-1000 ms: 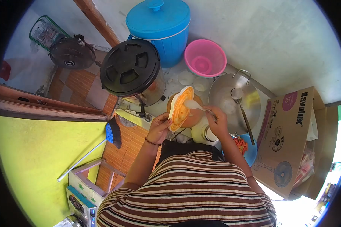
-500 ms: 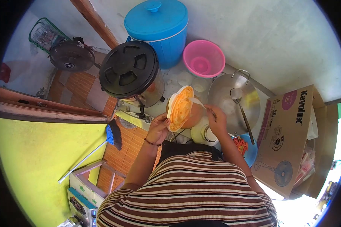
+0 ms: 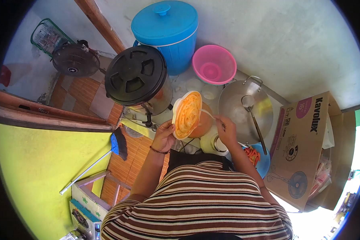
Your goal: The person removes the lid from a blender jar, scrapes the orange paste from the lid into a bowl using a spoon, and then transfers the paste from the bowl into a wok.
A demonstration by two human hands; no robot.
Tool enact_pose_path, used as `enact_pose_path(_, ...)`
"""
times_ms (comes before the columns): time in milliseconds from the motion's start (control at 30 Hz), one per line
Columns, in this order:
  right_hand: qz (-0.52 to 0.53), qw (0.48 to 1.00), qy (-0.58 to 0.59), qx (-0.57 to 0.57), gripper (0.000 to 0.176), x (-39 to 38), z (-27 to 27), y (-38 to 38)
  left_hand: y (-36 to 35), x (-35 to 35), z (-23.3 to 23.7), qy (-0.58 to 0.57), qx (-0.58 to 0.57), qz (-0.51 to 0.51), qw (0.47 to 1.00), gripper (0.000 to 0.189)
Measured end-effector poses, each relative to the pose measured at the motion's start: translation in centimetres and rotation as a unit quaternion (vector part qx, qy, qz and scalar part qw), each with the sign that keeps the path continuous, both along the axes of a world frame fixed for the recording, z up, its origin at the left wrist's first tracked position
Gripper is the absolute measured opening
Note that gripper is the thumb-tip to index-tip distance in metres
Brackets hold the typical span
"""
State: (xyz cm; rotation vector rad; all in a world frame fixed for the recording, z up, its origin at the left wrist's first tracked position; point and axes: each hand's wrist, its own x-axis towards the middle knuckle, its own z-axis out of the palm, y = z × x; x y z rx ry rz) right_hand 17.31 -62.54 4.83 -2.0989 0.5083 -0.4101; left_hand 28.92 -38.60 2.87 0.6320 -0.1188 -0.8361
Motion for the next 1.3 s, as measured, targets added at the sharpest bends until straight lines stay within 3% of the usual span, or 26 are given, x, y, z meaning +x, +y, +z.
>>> enact_pose_path(200,-0.032,0.996,-0.039,0.070,0.020,0.2,-1.2,0.1,0.1,0.4,-1.0,0.001,0.007,-0.009,1.000,0.037)
enact_pose_path(500,-0.023,0.996,0.056,0.070,0.020,-0.8,-2.4,0.3,-0.2,0.5,-1.4,0.005,-0.005,-0.012,1.000,0.038)
enact_pose_path(600,-0.065,0.993,0.006,0.098,0.021,-0.5,-2.3,0.3,-0.2,0.6,-1.7,0.004,-0.013,-0.013,1.000,0.038)
enact_pose_path(900,-0.011,0.999,0.028,0.008,0.020,-1.3,-3.0,0.0,-0.5,0.4,-0.5,0.032,-0.032,0.004,0.999,0.031)
enact_pose_path(1000,-0.051,0.995,0.008,0.081,0.021,-1.0,-3.3,-0.1,-0.5,0.6,-0.6,0.028,-0.036,0.009,0.999,0.030)
enact_pose_path(1100,-0.045,0.994,-0.087,0.038,0.022,0.0,-3.8,0.2,-0.4,0.7,-0.8,0.033,-0.029,-0.001,0.999,0.031)
enact_pose_path(1200,-0.016,0.994,-0.085,-0.065,0.023,-0.5,-1.8,0.8,-0.5,0.6,-0.3,0.044,-0.026,-0.010,0.999,0.033)
enact_pose_path(1300,0.020,0.996,-0.054,-0.062,0.023,-1.2,-2.1,0.7,-0.7,0.6,-0.1,0.031,-0.029,0.001,0.999,0.034)
